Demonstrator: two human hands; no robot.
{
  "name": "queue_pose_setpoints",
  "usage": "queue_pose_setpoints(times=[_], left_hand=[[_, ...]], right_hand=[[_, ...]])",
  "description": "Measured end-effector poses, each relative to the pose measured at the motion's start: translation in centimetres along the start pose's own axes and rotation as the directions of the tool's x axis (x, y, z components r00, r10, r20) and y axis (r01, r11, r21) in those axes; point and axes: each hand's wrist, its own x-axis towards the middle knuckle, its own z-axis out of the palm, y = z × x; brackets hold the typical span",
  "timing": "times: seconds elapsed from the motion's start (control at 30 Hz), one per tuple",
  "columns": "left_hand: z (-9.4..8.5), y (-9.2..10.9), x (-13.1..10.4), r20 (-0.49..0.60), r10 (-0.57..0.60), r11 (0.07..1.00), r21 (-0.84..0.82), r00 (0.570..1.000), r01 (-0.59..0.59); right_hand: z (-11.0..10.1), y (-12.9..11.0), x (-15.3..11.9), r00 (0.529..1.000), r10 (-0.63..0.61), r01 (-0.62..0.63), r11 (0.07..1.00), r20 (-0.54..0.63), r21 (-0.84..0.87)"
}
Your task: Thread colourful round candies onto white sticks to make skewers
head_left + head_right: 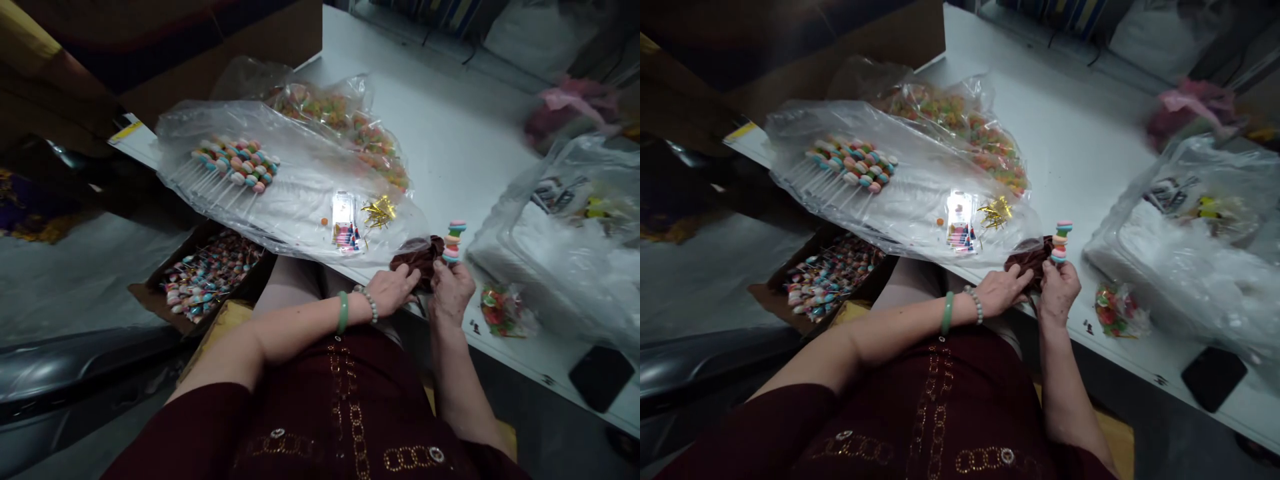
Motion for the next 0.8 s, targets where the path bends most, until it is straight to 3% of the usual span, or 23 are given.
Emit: queue_pose_setpoints(times=[0.07, 0.17, 0.27, 0.37, 0.43, 0.5, 0.6, 0.7, 0.8], left_hand=[[1.0, -0.5, 1.5, 0.008, 0.019, 0.997, 0.072, 1.000, -0.020], [1.6, -1.9, 2.2, -0.002, 0.045, 0.999, -0.012, 0.999, -0.045], [1.9, -3.0, 1.5, -0.121, -0.041, 0.979, -0.203, 0.992, 0.016], [2.0, -3.5, 0.1, -0.246, -0.099, 0.951, -0.309, 0.964, 0.019], [2.0, -3.6, -0.6, -0.250, -0.066, 0.954, -0.300, 0.966, -0.013], [1.9, -3.4, -0.8, -0.206, -0.057, 0.960, -0.281, 0.977, -0.003], [1.8, -3.0, 0.1, -0.147, -0.150, 0.946, -0.309, 0.978, 0.099], [1.7, -2.6, 1.0, -0.103, -0.280, 0.925, -0.297, 0.954, 0.239], [1.4, -2.1, 0.8, -0.077, -0.251, 0.954, -0.185, 0.965, 0.234]], right_hand=[[-1.1, 2.2, 0.3, 0.996, 0.061, -0.054, 0.993, 0.063, -0.104], [-1.9, 4.2, 0.5, 0.991, 0.069, -0.031, 0.952, 0.111, -0.305], [-1.7, 4.1, 0.7, 0.997, 0.016, 0.035, 0.806, 0.080, -0.590], [-1.5, 3.4, 0.8, 0.997, -0.063, 0.078, 0.671, 0.048, -0.738], [-1.6, 3.2, 0.7, 0.993, -0.106, 0.111, 0.680, 0.052, -0.725], [-1.9, 3.5, 0.3, 0.991, -0.119, 0.132, 0.771, 0.063, -0.623], [-2.2, 4.1, -0.7, 0.984, -0.146, 0.175, 0.880, 0.098, -0.441], [-1.7, 4.4, -1.6, 0.939, -0.270, 0.336, 0.850, 0.212, -0.406], [-1.3, 4.4, -1.9, 0.892, -0.332, 0.442, 0.778, 0.305, -0.446]])
